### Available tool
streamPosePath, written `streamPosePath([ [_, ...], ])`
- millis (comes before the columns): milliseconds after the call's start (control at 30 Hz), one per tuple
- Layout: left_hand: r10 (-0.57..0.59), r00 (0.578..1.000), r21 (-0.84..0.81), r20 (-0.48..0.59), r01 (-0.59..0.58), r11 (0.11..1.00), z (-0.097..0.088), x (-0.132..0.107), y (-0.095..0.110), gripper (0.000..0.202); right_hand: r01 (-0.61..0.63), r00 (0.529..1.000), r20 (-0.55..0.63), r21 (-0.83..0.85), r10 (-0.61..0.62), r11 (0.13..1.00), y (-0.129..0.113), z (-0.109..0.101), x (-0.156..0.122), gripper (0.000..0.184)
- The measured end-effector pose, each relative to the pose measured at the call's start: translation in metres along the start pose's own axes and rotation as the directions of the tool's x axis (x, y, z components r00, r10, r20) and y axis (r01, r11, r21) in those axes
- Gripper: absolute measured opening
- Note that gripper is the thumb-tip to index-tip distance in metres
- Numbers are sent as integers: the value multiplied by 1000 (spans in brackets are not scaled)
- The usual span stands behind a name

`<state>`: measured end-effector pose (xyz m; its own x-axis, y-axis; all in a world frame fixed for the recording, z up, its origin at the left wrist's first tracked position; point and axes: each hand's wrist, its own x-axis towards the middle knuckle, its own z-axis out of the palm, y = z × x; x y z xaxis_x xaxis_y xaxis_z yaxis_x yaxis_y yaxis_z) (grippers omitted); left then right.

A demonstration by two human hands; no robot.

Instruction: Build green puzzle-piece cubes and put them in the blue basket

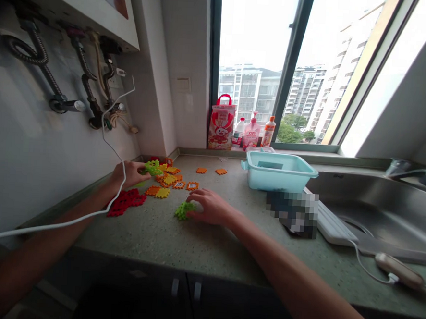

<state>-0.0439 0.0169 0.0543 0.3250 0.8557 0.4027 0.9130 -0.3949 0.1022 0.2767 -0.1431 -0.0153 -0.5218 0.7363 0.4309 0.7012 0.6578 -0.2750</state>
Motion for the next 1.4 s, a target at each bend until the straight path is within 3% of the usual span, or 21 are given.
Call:
streamPosePath([
  [167, 192, 979, -201, -72, -203, 958, 12, 5, 50, 22, -131, 951, -284, -9, 123, 991, 7, -4, 2, 44],
  [267, 317, 946, -427, -67, -315, 848, 30, 10, 82, 20, -177, 886, -427, 53, 182, 983, 14, -7, 3, 54],
  [367, 416, 908, -602, -49, -359, 713, 51, 12, 105, 21, -195, 842, -497, 87, 213, 977, 26, -9, 2, 61],
  [500, 444, 893, -687, -67, -364, 629, 73, 11, 112, 25, -240, 855, -450, 102, 260, 965, 42, -9, 0, 41],
  [700, 455, 891, -740, 12, -298, 603, 83, 9, 103, 24, -288, 844, -412, 194, 344, 938, 47, -6, 5, 19],
  [833, 396, 916, -852, 65, -156, 500, 87, 16, 94, 28, -368, 781, -440, 249, 443, 896, 53, -7, 4, 15],
  [933, 253, 964, -886, 88, -41, 462, 88, 24, 84, 33, -441, 726, -329, 451, 604, 776, 59, -5, 3, 19],
  [1033, 167, 981, -914, 100, 24, 404, 87, 28, 78, 42, -418, 769, -52, 713, 637, 563, 58, 1, 4, 39],
  [1100, 181, 977, -938, 114, 46, 343, 86, 27, 78, 48, -394, 805, 22, 767, 592, 507, 55, 6, 6, 52],
  [1133, 194, 974, -943, 119, 50, 329, 85, 26, 80, 49, -386, 813, -1, 748, 582, 541, 52, 8, 8, 55],
  [1200, 208, 970, -938, 127, 49, 345, 84, 23, 86, 49, -367, 821, -134, 622, 556, 692, 46, 10, 10, 55],
  [1300, 242, 962, -915, 126, 18, 403, 85, 18, 96, 45, -299, 851, -330, 335, 409, 893, 34, 9, 13, 47],
  [1400, 311, 947, -894, 84, -66, 443, 89, 16, 101, 40, -174, 941, -272, 119, 201, 978, 19, 3, 13, 35],
])
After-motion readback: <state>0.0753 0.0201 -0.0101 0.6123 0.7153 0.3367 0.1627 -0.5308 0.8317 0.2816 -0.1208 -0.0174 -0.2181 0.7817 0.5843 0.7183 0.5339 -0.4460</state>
